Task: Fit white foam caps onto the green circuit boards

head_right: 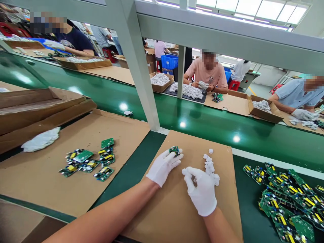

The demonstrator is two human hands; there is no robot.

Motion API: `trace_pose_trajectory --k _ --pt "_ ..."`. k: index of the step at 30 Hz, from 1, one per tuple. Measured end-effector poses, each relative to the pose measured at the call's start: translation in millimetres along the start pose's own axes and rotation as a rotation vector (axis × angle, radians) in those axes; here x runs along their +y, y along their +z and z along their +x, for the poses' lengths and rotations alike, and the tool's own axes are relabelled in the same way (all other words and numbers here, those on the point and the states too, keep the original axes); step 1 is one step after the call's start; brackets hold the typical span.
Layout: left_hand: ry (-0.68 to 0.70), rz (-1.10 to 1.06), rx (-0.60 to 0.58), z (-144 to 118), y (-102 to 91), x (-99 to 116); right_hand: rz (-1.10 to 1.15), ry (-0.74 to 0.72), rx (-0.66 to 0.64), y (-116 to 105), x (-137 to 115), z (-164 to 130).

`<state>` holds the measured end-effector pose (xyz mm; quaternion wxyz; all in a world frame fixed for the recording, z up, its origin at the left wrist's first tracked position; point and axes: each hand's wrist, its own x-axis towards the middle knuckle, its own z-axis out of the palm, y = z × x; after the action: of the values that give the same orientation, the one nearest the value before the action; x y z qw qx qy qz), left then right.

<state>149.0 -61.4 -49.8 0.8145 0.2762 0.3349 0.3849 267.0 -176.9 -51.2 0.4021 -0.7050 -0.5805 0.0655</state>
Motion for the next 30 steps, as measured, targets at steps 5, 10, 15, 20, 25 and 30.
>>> trace_pose_trajectory --k 5,10,15,20,25,30 --pt "0.128 -0.064 0.058 21 -14.2 2 -0.268 -0.151 -0.416 6 -15 -2" --pt "0.155 -0.083 0.111 26 -18.2 7 -0.299 -0.106 -0.516 -2 -19 -6" --pt "0.167 -0.099 0.125 27 -19.3 10 -0.353 -0.238 -0.705 9 -39 -18" --pt "0.167 -0.092 0.149 27 -20.1 13 -0.359 -0.283 -0.820 16 -37 -19" --pt "0.164 -0.077 0.147 25 -17.8 13 -0.442 -0.137 -0.749 15 -33 -20" --pt "0.147 -0.068 0.150 24 -17.3 14 -0.264 -0.370 -0.939 12 -41 -21"
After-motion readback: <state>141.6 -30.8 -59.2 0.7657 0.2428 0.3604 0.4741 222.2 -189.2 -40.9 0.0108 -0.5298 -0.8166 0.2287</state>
